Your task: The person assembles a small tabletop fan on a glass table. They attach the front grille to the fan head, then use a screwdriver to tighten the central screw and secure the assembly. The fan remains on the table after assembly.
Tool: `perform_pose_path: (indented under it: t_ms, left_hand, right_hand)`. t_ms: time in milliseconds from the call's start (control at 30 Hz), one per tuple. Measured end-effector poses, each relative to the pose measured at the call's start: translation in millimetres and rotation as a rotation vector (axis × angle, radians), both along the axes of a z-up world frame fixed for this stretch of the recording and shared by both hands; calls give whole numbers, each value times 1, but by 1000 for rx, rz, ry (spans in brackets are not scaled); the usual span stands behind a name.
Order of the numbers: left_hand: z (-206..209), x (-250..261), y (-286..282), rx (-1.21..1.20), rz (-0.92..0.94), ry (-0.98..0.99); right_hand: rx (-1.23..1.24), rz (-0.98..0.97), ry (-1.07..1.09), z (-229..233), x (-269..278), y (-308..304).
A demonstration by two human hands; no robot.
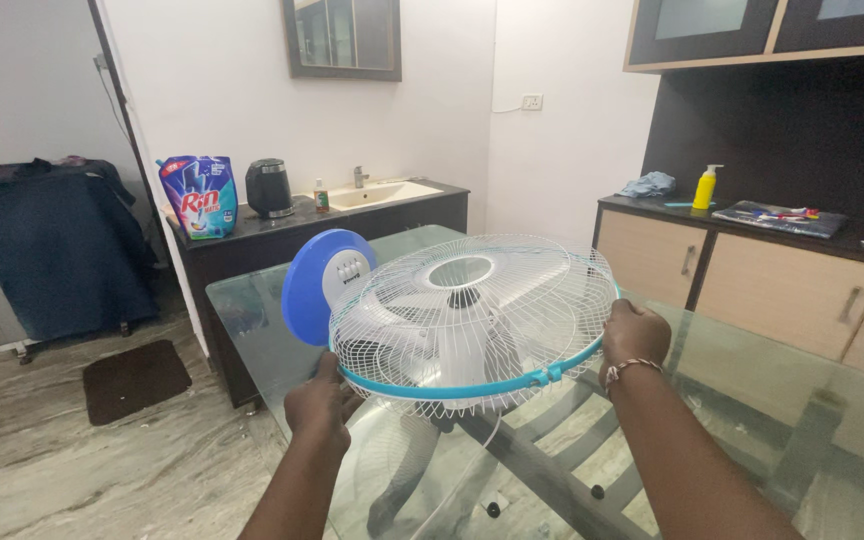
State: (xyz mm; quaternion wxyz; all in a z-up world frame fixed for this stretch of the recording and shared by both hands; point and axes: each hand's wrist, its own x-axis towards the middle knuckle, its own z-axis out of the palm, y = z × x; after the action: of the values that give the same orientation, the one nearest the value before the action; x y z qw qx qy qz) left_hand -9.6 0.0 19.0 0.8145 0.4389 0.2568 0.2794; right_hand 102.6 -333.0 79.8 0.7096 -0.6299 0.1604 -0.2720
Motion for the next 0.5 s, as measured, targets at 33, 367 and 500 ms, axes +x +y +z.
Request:
perform_pose_path:
  t_ms: [33, 367, 500]
  left_hand:
    - [0, -1, 0, 13, 9, 3]
    - [-25, 14, 16, 152, -44, 122]
    - [-33, 18, 24, 128, -154, 98]
  right_hand:
    - [22, 4, -21, -1, 1, 0]
    - [-101, -70, -53, 7, -1, 11]
    - [-31, -48, -58, 7, -3, 15]
